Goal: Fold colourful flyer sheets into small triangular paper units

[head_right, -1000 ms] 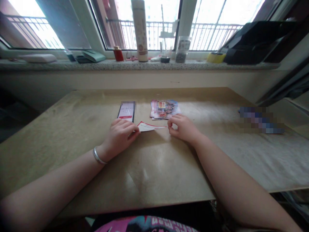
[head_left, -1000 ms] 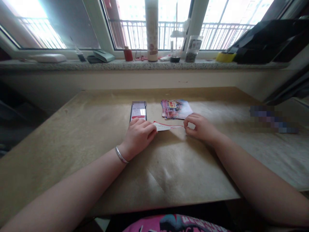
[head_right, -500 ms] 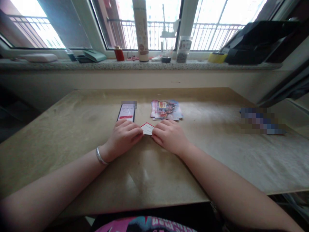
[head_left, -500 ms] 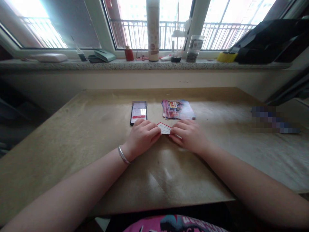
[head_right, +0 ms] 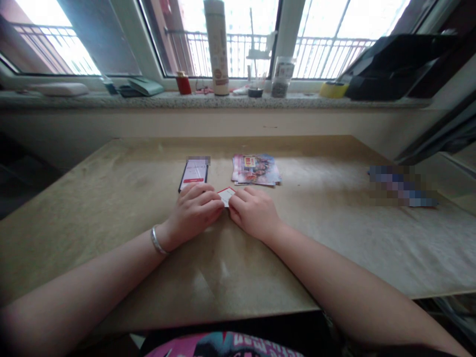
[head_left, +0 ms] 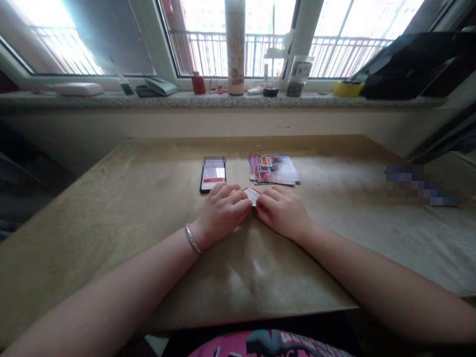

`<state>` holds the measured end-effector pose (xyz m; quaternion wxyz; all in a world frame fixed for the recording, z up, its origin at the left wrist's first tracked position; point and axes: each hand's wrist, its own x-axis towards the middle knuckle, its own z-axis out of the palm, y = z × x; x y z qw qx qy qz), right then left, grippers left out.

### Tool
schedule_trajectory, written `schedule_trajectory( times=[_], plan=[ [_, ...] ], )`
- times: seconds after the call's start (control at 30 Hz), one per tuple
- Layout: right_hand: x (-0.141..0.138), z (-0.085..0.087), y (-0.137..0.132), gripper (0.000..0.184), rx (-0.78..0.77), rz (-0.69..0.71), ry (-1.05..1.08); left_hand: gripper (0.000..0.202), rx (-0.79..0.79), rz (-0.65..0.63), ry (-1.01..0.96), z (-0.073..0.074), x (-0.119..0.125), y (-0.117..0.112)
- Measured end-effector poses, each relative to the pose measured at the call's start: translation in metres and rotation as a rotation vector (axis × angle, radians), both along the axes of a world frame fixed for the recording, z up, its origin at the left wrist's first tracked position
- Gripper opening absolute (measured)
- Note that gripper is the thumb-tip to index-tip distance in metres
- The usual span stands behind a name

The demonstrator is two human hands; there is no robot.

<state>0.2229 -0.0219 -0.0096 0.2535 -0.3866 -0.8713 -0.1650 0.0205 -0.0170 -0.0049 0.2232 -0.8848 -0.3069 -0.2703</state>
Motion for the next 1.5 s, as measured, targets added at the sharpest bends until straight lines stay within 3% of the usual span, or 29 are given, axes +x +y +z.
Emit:
schedule_trajectory(
  times=[0.4, 0.87, 1.23, 1.5],
  plan=[
    [0.002, 0.001, 0.002, 0.013, -0.155, 0.070, 0.058, 0.016, -0.120, -0.026, -0.014, -0.003, -0.005, 0.007],
    [0.032, 0.000, 0.017, 0.009, -0.281, 0.080, 0.149, 0.018, -0.195, 0.015, -0.072, -0.001, -0.018, 0.015],
    [0.054, -0.004, 0.032, 0.007, -0.360, 0.135, 0.200, 0.016, -0.124, -0.005, -0.041, 0.000, -0.032, 0.023],
    [0.062, -0.007, 0.034, 0.008, -0.429, 0.151, 0.203, 0.017, -0.163, 0.019, 0.015, 0.005, -0.046, 0.030]
  ],
)
